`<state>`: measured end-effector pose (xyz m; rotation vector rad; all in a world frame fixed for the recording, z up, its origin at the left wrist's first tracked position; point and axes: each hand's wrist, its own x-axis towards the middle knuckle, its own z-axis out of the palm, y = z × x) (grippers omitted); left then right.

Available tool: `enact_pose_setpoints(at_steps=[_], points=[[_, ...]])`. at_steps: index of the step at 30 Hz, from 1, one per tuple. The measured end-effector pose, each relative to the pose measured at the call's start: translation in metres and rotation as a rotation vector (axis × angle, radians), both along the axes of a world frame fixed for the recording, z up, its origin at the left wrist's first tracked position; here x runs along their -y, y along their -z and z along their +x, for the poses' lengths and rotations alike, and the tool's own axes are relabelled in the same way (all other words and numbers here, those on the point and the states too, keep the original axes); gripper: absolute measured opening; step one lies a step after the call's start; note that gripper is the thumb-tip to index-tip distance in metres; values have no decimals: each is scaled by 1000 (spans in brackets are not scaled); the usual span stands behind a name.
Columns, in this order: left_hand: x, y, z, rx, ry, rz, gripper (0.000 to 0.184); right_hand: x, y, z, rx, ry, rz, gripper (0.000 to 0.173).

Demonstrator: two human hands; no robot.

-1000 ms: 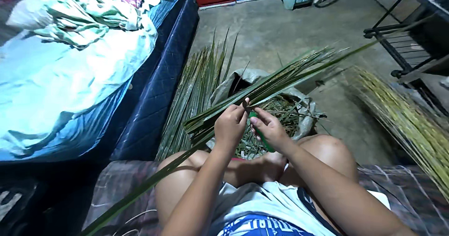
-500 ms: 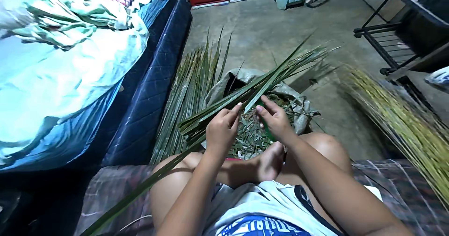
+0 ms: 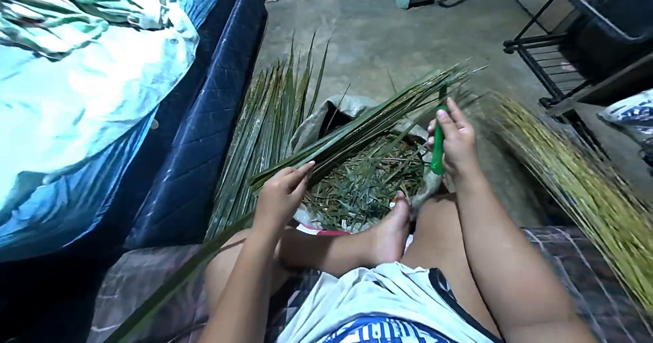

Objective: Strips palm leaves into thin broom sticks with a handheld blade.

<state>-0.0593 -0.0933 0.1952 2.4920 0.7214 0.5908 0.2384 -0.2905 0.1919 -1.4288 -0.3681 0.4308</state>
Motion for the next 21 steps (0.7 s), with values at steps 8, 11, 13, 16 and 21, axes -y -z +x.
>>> enact_pose_setpoints(at_steps=[8,11,13,16,21], points=[[-40,-1,-30,-44,-154,-69,28,4,0,13,49,205,14,51],[-42,-6,-18,-47,-196,-81,27,-6,-5,-17,140,-10,-34,53],[-38,-9,-2,-51,-165,-108,28,-17,-3,-48,158,-272,-50,55],[-28,-13,26,-107,-115,-192,29,-35,-1,-94,49,-609,-117,58],[-7,-16,52,-132,-40,-230,28,-57,7,-113,-132,-723,-102,56]])
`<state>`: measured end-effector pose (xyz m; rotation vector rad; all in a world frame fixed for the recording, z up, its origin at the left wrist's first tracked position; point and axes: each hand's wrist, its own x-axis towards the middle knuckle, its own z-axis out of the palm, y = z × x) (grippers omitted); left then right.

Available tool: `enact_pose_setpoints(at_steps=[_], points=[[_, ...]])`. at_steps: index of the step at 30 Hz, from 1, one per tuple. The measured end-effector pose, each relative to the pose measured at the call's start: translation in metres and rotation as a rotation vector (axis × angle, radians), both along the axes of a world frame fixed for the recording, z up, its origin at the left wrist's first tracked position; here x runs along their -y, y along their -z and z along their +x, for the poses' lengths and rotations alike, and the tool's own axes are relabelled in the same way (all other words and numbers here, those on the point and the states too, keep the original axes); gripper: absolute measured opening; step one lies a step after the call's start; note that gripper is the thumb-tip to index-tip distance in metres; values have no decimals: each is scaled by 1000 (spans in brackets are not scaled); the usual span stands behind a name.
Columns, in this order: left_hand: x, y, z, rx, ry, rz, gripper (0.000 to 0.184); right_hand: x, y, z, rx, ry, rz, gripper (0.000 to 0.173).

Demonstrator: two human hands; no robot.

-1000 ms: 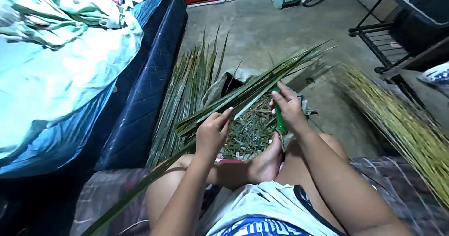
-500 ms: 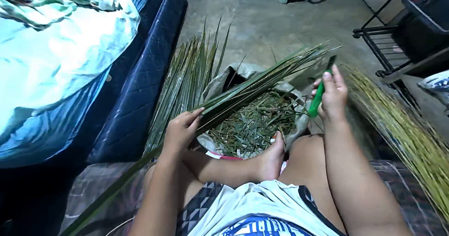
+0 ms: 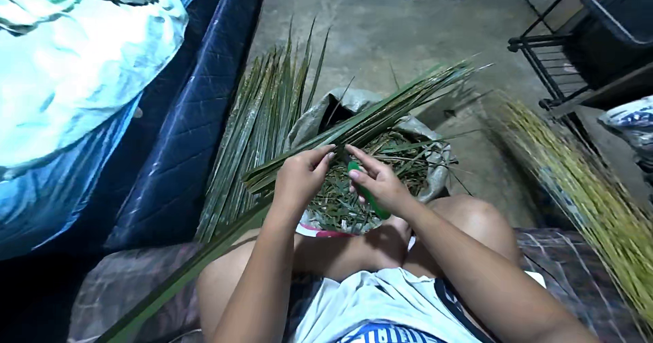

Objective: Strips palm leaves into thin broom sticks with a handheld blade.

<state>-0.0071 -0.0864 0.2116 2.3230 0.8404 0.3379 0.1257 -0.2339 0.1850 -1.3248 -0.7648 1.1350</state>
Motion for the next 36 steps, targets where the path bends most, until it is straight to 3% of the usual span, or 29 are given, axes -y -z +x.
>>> enact_pose_setpoints(at_steps=[6,14,36], points=[[8,8,-1,34,14,-42,27,-6,5,0,-159,-17,3,54],[4,16,-9,69,46,-28,27,-10,10,-3,-186,19,-32,49],[-14,15,-27,-32,71,-112,26,25,-8,99,126,518,14,48]])
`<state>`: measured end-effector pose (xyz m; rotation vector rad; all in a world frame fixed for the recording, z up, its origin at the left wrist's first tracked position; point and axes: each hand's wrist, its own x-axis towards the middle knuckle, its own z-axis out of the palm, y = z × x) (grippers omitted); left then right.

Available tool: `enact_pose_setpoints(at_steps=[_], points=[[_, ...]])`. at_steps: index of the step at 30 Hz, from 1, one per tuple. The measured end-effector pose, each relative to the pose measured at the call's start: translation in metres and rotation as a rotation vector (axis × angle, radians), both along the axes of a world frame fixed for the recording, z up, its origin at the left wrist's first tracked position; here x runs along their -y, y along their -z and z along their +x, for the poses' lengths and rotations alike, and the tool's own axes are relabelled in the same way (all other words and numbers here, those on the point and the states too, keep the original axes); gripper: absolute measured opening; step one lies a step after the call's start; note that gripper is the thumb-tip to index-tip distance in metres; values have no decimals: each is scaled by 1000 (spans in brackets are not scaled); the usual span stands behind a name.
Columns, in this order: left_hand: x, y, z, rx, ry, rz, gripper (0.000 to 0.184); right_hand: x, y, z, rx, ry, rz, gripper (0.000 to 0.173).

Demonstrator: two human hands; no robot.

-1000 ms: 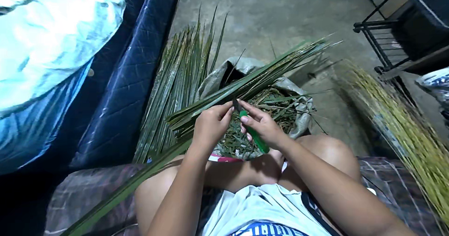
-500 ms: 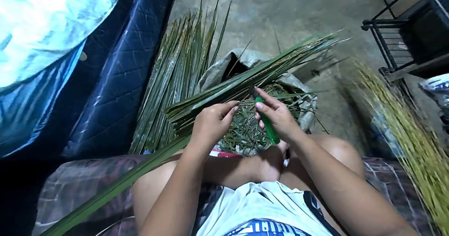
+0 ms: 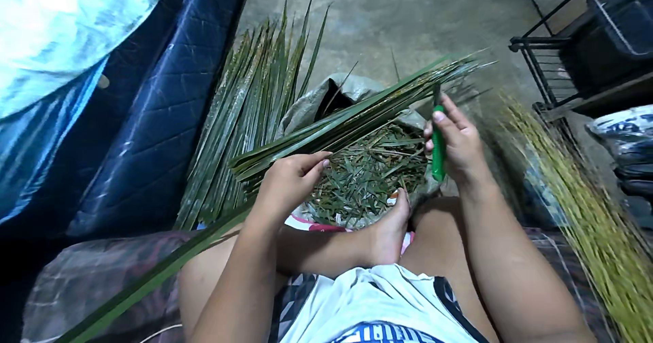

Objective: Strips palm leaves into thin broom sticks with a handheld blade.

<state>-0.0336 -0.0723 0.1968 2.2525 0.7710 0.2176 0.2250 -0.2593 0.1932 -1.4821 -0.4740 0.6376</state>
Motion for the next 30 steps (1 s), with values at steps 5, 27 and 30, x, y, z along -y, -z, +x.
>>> enact_pose_setpoints(at_steps=[5,27,30], points=[[-9,2,-5,-26,-26,51,26,19,1,26,104,364,59,49],[37,25,25,183,-98,383,31,-39,13,-117,-411,-464,-45,54],[38,26,25,186,-91,394,31,-38,16,-117,-430,-443,-36,53]])
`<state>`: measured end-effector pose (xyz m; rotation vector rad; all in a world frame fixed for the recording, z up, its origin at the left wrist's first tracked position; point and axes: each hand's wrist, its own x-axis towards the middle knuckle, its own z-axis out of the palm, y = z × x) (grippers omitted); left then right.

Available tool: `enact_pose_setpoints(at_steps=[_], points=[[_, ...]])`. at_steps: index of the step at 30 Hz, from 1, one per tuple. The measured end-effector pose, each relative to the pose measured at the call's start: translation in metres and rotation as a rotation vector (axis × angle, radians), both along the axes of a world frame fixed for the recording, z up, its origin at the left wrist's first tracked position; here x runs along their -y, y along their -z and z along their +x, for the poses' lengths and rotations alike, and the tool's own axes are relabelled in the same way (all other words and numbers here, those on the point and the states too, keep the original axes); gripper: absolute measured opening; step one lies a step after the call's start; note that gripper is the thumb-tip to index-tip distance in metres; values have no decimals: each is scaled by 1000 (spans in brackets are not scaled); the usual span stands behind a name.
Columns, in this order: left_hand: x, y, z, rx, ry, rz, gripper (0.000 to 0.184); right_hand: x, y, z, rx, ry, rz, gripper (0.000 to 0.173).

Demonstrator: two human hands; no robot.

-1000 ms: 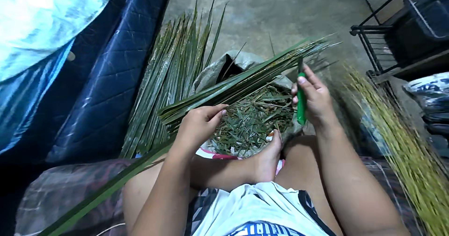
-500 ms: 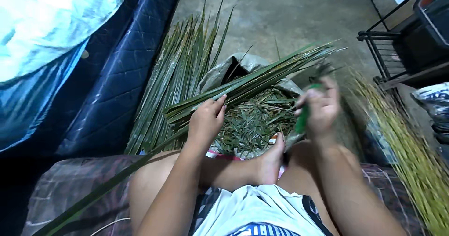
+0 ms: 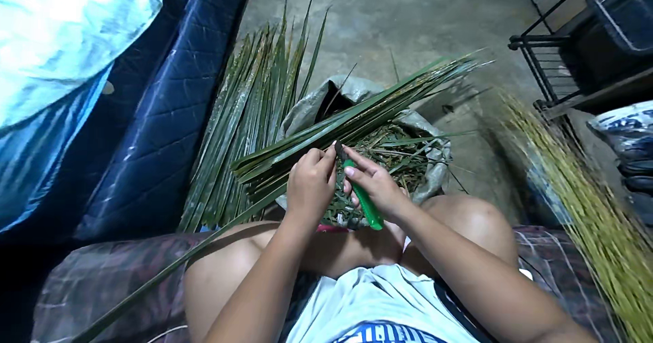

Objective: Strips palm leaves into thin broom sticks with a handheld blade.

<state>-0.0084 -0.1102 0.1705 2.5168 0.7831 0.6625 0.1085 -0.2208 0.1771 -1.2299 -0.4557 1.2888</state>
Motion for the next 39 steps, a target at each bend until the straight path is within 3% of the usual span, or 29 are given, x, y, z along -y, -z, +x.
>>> enact_pose_setpoints(at_steps=[13,23,32,34,39], points=[[1,1,0,1,-2,47,37,2,-5,25,164,202,-44,50],[-8,-7,-9,-17,21,-9,37,19,-8,86,313,392,-42,50],[-25,-14,-20,-52,-26,-101,33,51,-17,129,385,716,-6,47],[-26,-14,-20,-63,-20,-128,32,50,-17,118,371,625,12,48],[-20,-24,-16,-179,19,-229,32,31,-8,50,132,-4,73,67]])
